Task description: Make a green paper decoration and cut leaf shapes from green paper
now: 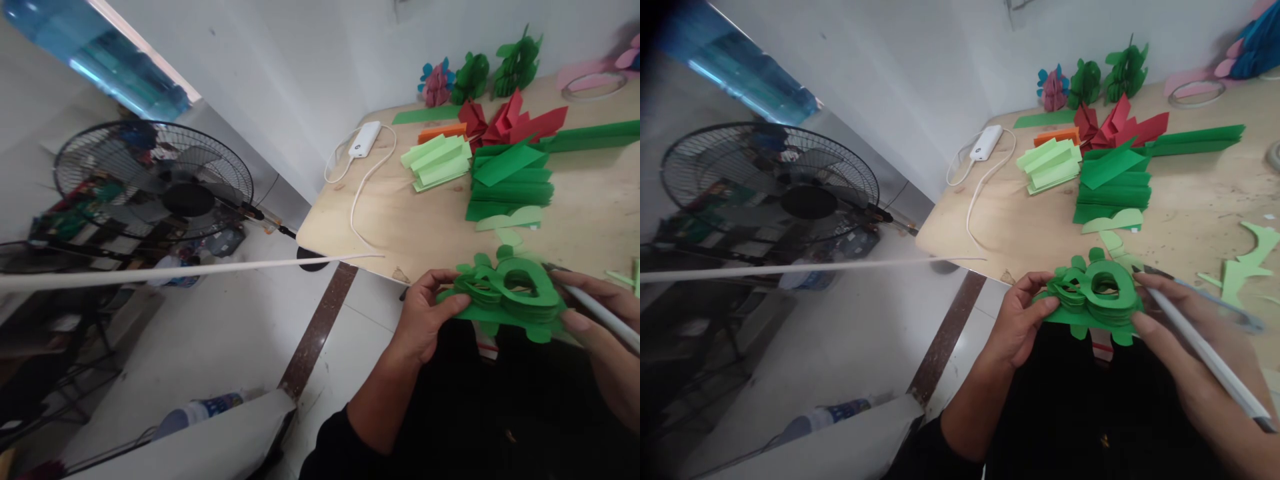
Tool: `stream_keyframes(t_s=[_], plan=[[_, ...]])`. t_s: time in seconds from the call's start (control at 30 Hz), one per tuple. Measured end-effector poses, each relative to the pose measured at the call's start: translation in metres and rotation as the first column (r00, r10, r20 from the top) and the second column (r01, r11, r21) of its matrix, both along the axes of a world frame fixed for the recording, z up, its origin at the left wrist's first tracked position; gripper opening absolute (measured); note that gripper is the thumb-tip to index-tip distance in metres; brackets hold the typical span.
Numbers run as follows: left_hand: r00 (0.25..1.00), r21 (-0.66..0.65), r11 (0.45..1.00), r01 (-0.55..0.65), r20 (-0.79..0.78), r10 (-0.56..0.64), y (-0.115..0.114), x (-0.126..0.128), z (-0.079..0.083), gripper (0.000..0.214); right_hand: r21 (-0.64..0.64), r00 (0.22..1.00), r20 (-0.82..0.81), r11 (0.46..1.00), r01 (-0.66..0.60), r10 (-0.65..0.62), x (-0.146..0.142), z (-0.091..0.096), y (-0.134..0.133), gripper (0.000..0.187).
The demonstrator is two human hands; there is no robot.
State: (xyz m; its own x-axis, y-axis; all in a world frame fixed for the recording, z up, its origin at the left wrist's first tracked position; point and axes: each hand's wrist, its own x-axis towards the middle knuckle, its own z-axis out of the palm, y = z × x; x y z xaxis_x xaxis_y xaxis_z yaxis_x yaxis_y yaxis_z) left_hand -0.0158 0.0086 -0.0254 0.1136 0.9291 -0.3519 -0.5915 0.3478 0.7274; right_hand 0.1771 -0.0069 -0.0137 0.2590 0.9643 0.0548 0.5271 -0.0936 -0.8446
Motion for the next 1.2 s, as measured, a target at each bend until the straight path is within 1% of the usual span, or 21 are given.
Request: stream_keyframes(t_s=[0.07, 0.1, 0.17, 0.4, 0.53, 0.77, 0.93, 1.1, 1.2], plan=[[1.000, 0.001, 1.000, 0.003, -0.003, -0.003, -0.0004, -0.0001, -0.0006, 0.033, -0.053, 1.000, -0.009, 0.998, -0.023, 0.022, 0.0024, -0.0009, 0.0004, 0.051], [1.000, 0.002, 1.000, 0.002, -0.007, -0.002, -0.0006, -0.0001, -0.0009, 0.033, -0.071, 1.000, 0.011, 0.997, -0.013, 0.014, 0.0030, -0.0008, 0.0008, 0.053], [1.000, 0.010, 1.000, 0.001, -0.018, -0.001, -0.0010, -0.0001, -0.0016, 0.034, -0.088, 0.997, 0.079, 0.996, 0.020, -0.013, 0.0031, 0.0000, 0.0019, 0.055], [0.998, 0.026, 1.000, 0.010, -0.058, -0.008, -0.0017, 0.0001, -0.0005, 0.036, -0.122, 0.979, 0.203, 0.991, 0.063, -0.037, 0.0028, -0.0023, 0.0012, 0.057], [0.997, 0.026, 1.000, 0.011, -0.079, -0.009, -0.0015, 0.0004, 0.0008, 0.036, -0.107, 0.984, 0.176, 0.994, 0.037, -0.017, 0.0022, -0.0032, 0.0002, 0.053], [0.996, 0.027, 1.000, 0.010, -0.086, -0.007, -0.0006, 0.0004, 0.0002, 0.035, -0.101, 0.983, 0.181, 0.994, 0.042, -0.023, -0.0007, -0.0015, 0.0004, 0.052], [0.996, 0.034, 0.999, 0.010, -0.089, -0.007, -0.0007, -0.0006, -0.0005, 0.036, -0.126, 0.980, 0.197, 0.991, 0.037, -0.012, 0.0006, -0.0012, 0.0002, 0.054], [0.995, 0.043, 0.999, 0.007, -0.097, -0.003, -0.0014, -0.0009, 0.0020, 0.034, -0.141, 0.971, 0.240, 0.989, 0.050, -0.014, 0.0017, -0.0027, -0.0007, 0.061], [0.996, 0.040, 0.999, 0.008, -0.086, -0.005, -0.0018, -0.0009, 0.0031, 0.032, -0.142, 0.973, 0.232, 0.989, 0.042, -0.008, 0.0015, -0.0036, -0.0018, 0.063]])
